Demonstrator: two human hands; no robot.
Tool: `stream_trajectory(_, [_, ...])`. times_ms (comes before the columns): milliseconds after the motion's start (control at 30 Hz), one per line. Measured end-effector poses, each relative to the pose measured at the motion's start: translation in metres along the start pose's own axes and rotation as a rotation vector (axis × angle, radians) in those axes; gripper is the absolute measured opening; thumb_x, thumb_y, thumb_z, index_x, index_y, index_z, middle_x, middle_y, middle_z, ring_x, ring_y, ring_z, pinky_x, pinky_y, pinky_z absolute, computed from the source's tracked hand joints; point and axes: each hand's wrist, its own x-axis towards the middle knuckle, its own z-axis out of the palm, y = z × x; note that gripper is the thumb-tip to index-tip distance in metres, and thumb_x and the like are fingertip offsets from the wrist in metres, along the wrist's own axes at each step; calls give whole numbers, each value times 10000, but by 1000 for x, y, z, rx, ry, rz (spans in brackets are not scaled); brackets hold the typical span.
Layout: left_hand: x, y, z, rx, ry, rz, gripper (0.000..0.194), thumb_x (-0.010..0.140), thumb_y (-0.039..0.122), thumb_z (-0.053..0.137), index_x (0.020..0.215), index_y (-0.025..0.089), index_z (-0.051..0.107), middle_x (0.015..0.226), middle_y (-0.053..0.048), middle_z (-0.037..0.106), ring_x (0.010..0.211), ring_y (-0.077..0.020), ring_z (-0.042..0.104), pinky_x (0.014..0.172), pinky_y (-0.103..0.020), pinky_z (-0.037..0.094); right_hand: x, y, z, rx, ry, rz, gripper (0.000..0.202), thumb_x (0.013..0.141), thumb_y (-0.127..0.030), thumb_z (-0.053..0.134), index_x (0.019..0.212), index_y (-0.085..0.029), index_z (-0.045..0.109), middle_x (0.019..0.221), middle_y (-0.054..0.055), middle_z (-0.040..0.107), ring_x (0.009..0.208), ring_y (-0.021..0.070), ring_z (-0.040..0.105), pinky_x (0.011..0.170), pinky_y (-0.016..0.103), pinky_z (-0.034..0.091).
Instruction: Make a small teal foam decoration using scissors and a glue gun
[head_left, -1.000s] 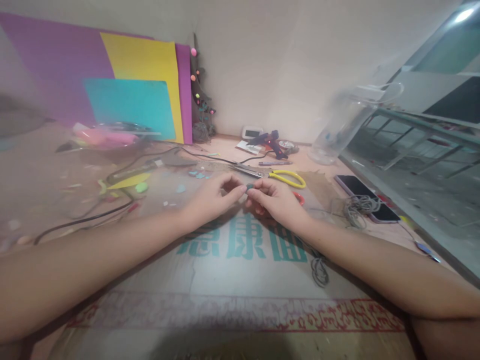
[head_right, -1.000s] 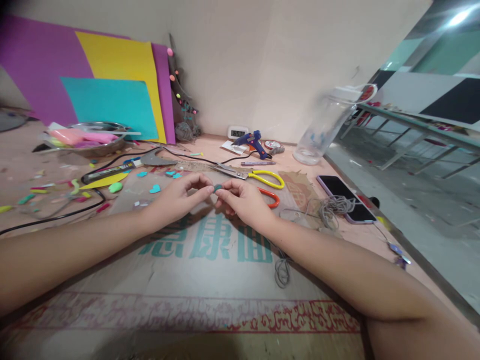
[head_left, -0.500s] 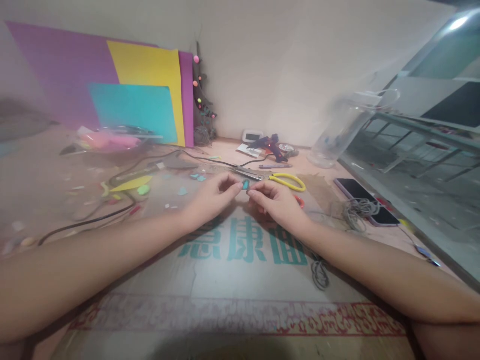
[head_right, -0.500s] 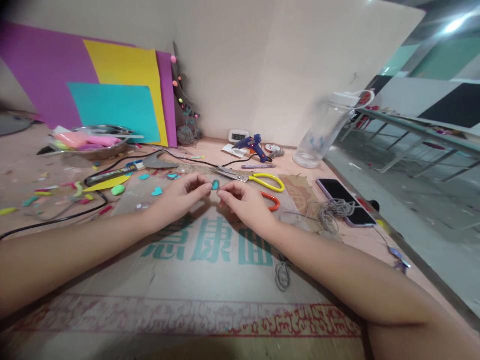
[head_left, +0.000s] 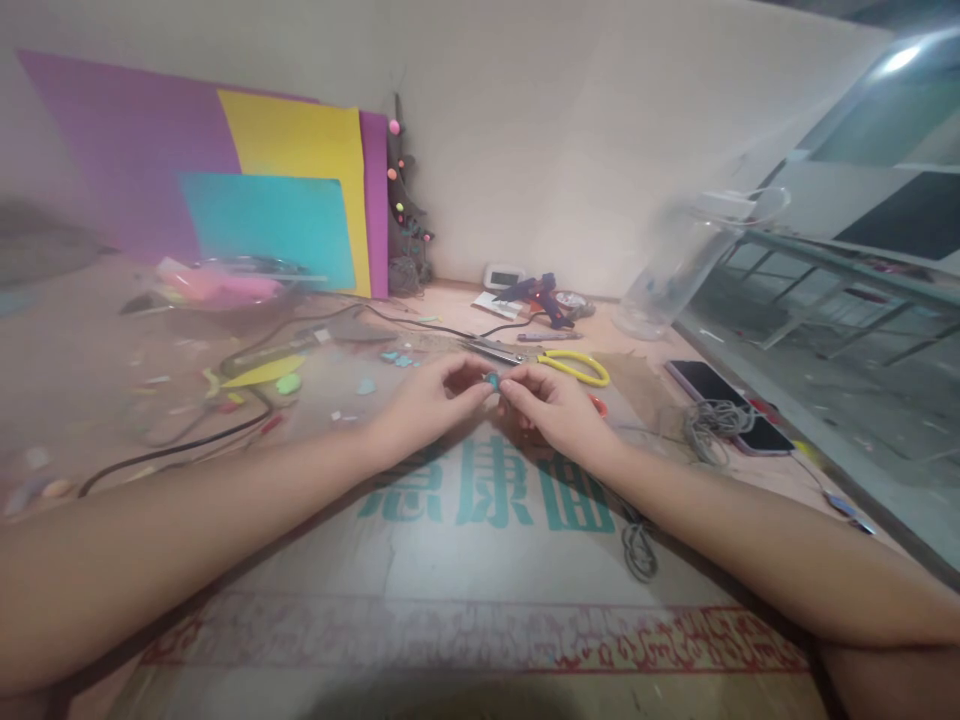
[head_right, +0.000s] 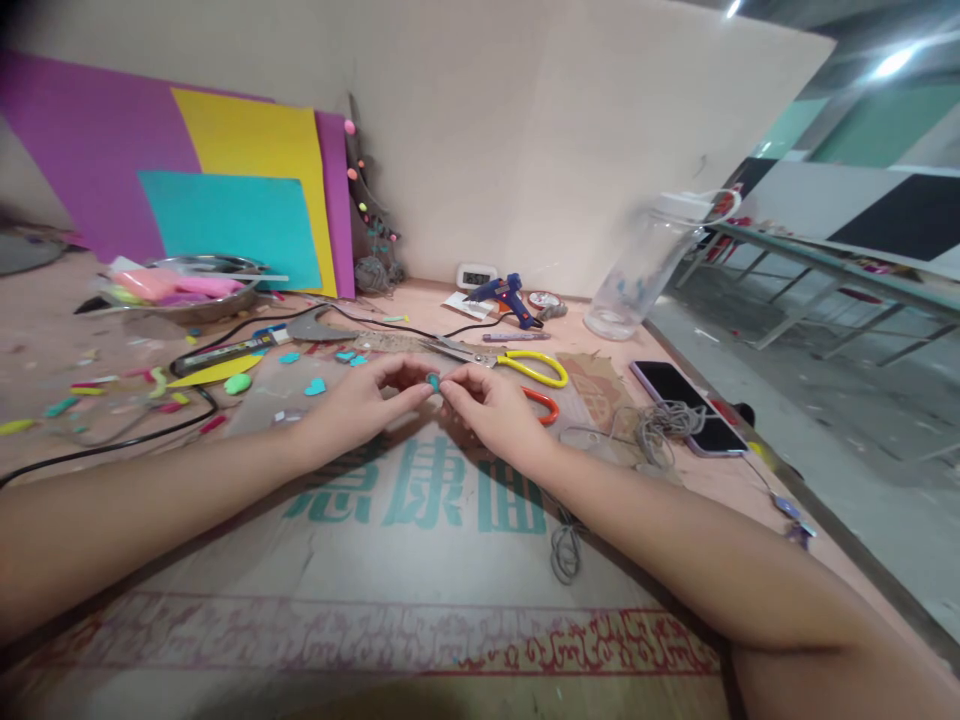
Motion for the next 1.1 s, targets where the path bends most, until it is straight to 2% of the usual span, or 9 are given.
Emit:
stream_trajectory(133, [-1,0,-2,44,2,3,209,904,327,558,900,156,678,894,-30,700,838,-170,612,775,-283,448,0,1,-2,-29,-7,-2,252,882,-438,578,855,-188,591,669,-29,615,483,78,474,464,214,378])
stream_trajectory(267, [-1,-1,-3,40,-4,-30,238,909,350,548,906,165,698,889,-25,710,814,-172,614,763,-284,455,1,2,-6,-50,-1,-10,265,915,-452,533,873,-197,591,686,-25,614,500,91,485,481,229,394])
stream_trajectory(333, [0,-2,-3,4,-10,-47,241,906,351,548,917,165,700,871,-23,710,783,-166,613,734,-275,459,3,0,-9,-76,7,-30,264,936,-450,498,984,-206,587,754,-13,639,534,106,518,510,245,425])
stream_trajectory(433, [3,-3,-3,-49,1,-82,224,897,338,558,878,158,689,830,-16,700,738,-151,602,702,-258,457,4,-10,-15,-288,4,-96,280,931,-397,524,1138,-215,574,921,27,685,648,134,585,598,274,463])
stream_trajectory(500, [4,-4,-3,-90,8,-103,209,888,331,569,843,156,674,813,-12,694,721,-142,596,690,-250,455,3,-21,-21,-531,-42,-122,252,913,-372,559,1094,-212,630,933,41,699,697,153,601,636,289,452])
stream_trajectory(600, [6,-7,-1,-130,19,-111,196,875,333,584,826,161,663,811,-9,691,719,-141,595,681,-247,453,-1,-38,-33,-811,-144,-112,229,902,-411,578,991,-240,703,816,30,707,684,174,599,621,296,410])
stream_trajectory(767, [5,-8,0,-115,23,-115,180,871,309,576,821,162,667,816,-9,687,743,-149,597,707,-255,451,8,-50,-63,-943,-114,-126,244,924,-407,532,954,-252,717,871,38,739,733,198,635,654,312,424])
stream_trajectory(933, [5,-9,1,-121,16,-132,197,876,338,573,855,165,665,853,-23,705,781,-167,620,719,-266,457,46,-30,-99,-1180,59,29,240,887,-393,585,952,-209,725,940,94,750,807,247,660,691,323,431])
stream_trajectory(1100, [5,-11,2,-125,19,-126,215,877,359,572,866,163,661,881,-38,711,808,-177,633,717,-268,460,95,10,-126,-1080,199,159,464,848,-380,648,1253,-152,632,1116,153,727,944,278,678,780,326,469])
